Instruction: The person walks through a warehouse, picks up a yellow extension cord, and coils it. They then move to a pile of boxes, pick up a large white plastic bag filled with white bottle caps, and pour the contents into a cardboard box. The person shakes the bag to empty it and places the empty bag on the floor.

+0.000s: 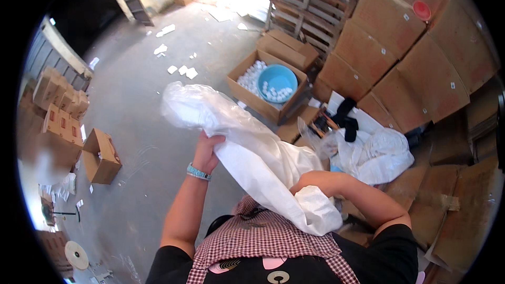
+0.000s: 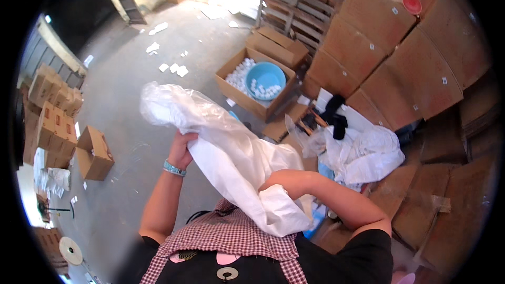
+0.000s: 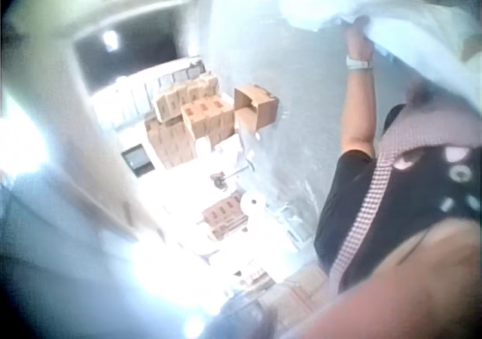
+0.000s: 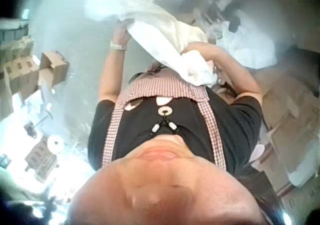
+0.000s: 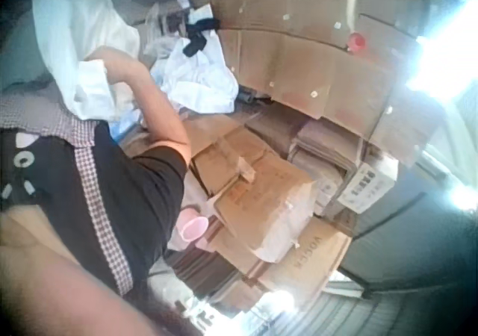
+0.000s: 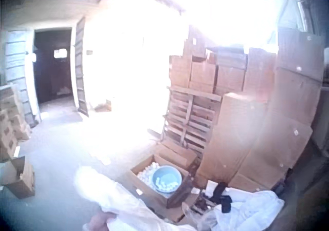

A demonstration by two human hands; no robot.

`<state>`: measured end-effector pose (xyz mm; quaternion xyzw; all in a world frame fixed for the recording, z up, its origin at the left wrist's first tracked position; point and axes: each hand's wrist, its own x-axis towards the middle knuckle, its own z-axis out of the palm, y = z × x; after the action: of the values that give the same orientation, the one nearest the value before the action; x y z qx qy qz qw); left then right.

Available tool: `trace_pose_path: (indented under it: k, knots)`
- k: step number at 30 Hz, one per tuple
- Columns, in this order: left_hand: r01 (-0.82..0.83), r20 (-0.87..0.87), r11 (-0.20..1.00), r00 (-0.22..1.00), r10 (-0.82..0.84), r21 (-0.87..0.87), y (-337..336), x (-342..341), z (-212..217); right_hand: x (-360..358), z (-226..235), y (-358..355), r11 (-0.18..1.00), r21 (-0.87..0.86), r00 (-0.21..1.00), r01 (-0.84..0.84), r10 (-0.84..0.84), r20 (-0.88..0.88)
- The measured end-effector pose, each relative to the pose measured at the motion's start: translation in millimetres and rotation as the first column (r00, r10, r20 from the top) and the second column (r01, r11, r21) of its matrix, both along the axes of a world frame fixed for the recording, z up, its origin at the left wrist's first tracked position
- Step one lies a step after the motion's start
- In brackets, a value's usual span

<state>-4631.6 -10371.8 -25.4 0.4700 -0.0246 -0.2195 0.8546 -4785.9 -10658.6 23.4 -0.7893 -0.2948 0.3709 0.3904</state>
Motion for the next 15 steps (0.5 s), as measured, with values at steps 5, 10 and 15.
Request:
trace_pose_path:
  k: [5, 10, 15]
  knots:
    - [-0.187, 0.172, 0.961, 0.96, 0.223, -0.202, 90.5, -17.1, 6.7, 42.2, -40.2, -0.2, 0.964, -0.164, 0.517, 0.207, 0.034, 0.855]
    - [-0.354, 0.439, 0.935, 0.845, 0.305, 0.031, 122.3, -76.1, 15.1, 113.8, -16.5, 71.1, 0.773, 0.378, 0.85, 0.509, -0.521, -0.081]
    - [-0.535, 0.591, 0.787, 0.756, 0.282, 0.309, 119.6, -127.0, 18.8, 140.4, 16.1, 210.4, 0.681, 0.558, 0.871, 0.475, -0.276, -0.405]
